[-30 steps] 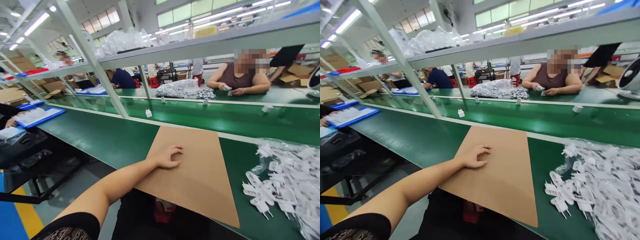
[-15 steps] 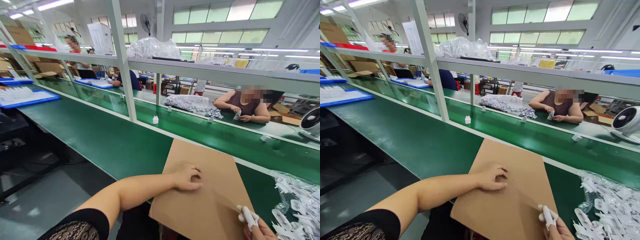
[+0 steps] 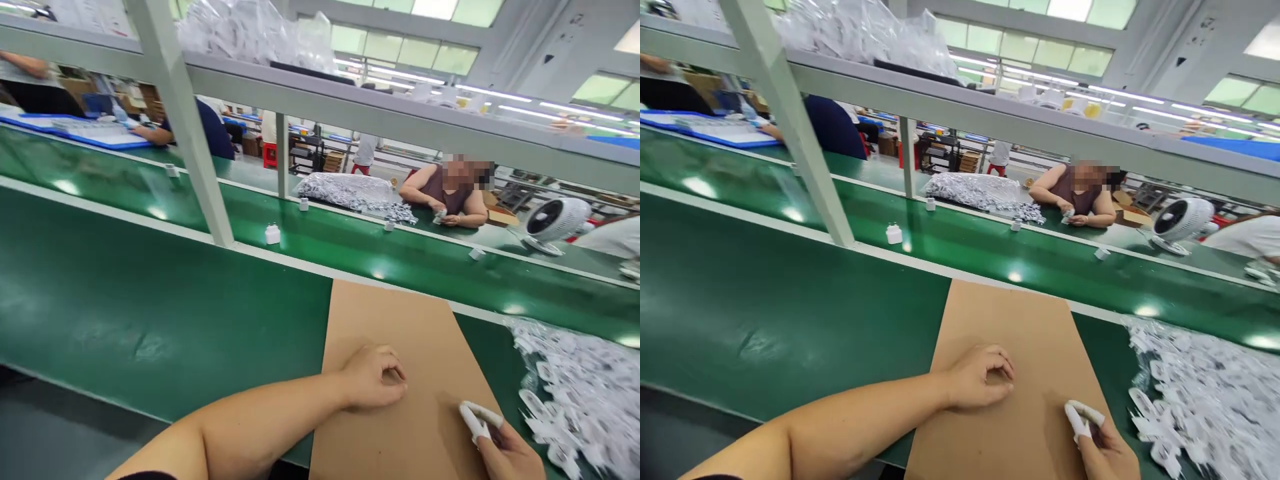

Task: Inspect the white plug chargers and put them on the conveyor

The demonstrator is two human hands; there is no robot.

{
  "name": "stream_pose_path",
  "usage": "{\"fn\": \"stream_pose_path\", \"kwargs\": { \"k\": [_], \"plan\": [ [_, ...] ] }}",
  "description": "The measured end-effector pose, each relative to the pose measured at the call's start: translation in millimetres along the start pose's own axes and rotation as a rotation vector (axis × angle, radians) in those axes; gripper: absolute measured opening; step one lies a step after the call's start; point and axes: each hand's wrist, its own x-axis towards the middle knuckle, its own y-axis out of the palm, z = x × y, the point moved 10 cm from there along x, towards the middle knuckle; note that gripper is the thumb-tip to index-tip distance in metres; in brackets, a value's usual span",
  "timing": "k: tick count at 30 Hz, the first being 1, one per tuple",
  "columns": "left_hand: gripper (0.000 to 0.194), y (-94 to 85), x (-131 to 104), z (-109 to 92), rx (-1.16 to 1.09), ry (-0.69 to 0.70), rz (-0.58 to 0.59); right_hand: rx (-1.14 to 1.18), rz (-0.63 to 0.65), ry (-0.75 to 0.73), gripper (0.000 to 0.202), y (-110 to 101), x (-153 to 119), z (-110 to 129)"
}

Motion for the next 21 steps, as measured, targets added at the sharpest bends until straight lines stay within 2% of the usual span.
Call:
{"fn": "stream_pose_path", "kwargs": {
  "k": [4, 8, 17, 21],
  "plan": [
    [0.012, 1.0, 2, -7, 0.027, 0.025, 0.036, 0.058, 0.01, -0.087, 0.029, 9, -15, 32],
    [0.01, 1.3, 2, -14, 0.067, 0.073, 0.079, 0.073, 0.014, -0.212, 0.03, 14, -22, 47],
    [0.013, -0.4, -4, -21, 0.137, 0.134, 0.13, 0.174, 0.021, -0.319, 0.029, 19, -20, 55],
    [0.019, 1.7, -2, -16, 0.16, 0.117, 0.146, 0.242, -0.023, -0.287, 0.03, 14, -18, 44]
  ]
}}
